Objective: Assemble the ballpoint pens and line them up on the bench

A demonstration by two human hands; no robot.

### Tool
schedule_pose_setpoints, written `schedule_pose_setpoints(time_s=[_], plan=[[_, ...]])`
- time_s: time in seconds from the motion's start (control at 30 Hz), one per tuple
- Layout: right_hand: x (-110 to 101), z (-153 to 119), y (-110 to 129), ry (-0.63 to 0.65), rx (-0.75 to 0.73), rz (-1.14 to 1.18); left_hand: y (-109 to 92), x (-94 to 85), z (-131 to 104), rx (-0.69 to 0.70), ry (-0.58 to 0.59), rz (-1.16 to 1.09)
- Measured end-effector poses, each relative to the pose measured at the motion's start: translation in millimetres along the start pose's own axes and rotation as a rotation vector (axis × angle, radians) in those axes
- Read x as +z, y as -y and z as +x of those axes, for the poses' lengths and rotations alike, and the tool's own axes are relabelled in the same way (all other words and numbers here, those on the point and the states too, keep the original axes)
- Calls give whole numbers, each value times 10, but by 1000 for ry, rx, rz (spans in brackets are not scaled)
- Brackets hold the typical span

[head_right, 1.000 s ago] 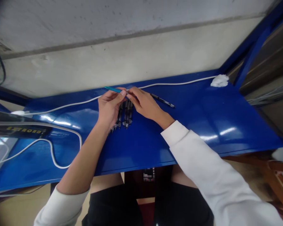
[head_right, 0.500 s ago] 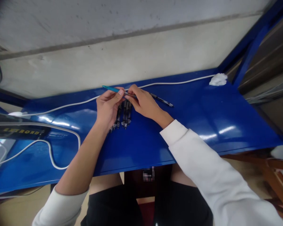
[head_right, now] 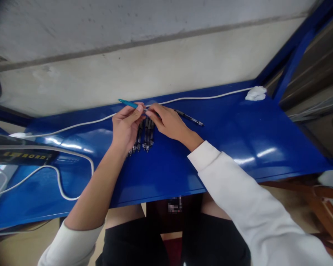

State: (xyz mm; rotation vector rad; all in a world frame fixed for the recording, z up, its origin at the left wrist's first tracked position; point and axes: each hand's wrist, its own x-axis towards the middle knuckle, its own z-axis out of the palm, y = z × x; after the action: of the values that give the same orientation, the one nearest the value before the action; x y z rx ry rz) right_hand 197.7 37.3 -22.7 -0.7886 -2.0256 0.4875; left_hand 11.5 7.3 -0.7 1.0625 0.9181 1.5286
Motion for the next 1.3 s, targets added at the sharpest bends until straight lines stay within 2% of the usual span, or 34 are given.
schedule_pose_setpoints(time_s=[0.1, 0.27, 0.43, 0.6, 0.8, 0.93, 1.13, 1.3], plan=[[-2, -5, 9, -13, 9, 25, 15, -17, 9, 5, -5, 1], [-8, -6, 43, 54, 31, 38, 21, -32, 17, -11, -20, 9], [3, -4, 34, -28, 19, 51, 0, -20, 3, -25, 0, -20], [0, -7, 28, 35, 35, 25, -2, -46, 6, -37, 0, -23], [2, -4, 34, -25, 13, 23, -5, -78, 24, -84, -16, -69], [-9, 0, 44, 15, 27, 37, -6, -84, 26, -112, -13, -86], [-4, 1, 63, -19, 2, 46, -14, -91, 26, -84, -4, -75], [-19, 14, 91, 16, 83, 72, -15, -92, 26, -102, -14, -66]])
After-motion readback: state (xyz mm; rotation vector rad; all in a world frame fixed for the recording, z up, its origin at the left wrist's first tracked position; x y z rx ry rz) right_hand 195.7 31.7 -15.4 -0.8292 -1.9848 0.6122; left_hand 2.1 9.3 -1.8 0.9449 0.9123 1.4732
